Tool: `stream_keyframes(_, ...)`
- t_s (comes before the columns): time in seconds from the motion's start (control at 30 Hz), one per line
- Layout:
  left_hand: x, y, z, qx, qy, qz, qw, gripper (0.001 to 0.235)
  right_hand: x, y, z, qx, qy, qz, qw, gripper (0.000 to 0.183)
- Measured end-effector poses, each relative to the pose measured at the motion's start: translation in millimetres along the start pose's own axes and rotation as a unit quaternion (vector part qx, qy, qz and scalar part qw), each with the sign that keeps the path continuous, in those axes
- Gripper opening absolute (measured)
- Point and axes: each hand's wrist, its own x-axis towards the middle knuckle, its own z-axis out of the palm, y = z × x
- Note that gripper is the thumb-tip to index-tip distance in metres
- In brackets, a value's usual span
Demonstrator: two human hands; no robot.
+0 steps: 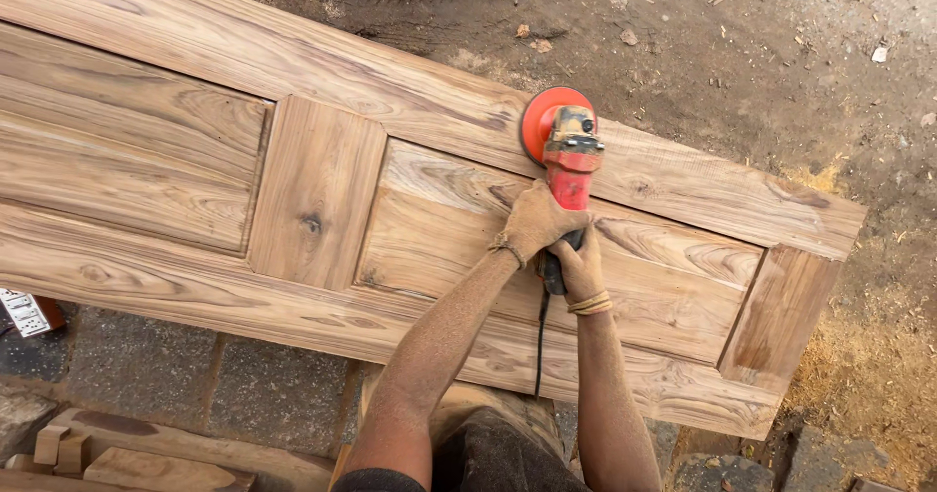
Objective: The person uses a handheld electric sander to smooth the surface of a large wooden door panel. They move the sander systematically across the flat surfaces and along the raised frame edges.
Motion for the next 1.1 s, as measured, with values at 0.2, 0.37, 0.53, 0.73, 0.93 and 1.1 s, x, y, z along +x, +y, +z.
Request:
stream_keyframes(0.2, -12, -76, -153, -0.040, 0.051, -0.077, 0.995, 0.083, 27, 7, 146, -0.166, -0.085, -0.054, 0.981, 0.065)
stream_keyframes(0.37, -21, -131, -263, -0.117, 0.107, -0.111, 0.981, 0.063, 62, 7, 251, -0.375, -0.152, -0.061, 0.913, 0.090)
stream_keyframes(0.53, -17, -151, -301, -0.197, 0.178, -0.064, 0.962, 0.054, 81, -1, 299, -0.370, -0.197, -0.079, 0.904, 0.094)
stream_keyframes(0.73, -16, -118, -244, -0.186, 0.170, -0.036, 0.967, 0.056, 77, -10, 233, -0.372, -0.181, -0.075, 0.907, 0.092)
stream_keyframes(0.93, -7, -52, -125, -0.148, 0.107, -0.055, 0.982, 0.083, 51, -27, 105, -0.366, -0.101, -0.075, 0.922, 0.087)
stream_keyframes(1.1, -10, 2, -10, -0.108, 0.048, -0.035, 0.992, 0.093, 20, -33, -16, -0.312, -0.060, -0.108, 0.942, 0.079)
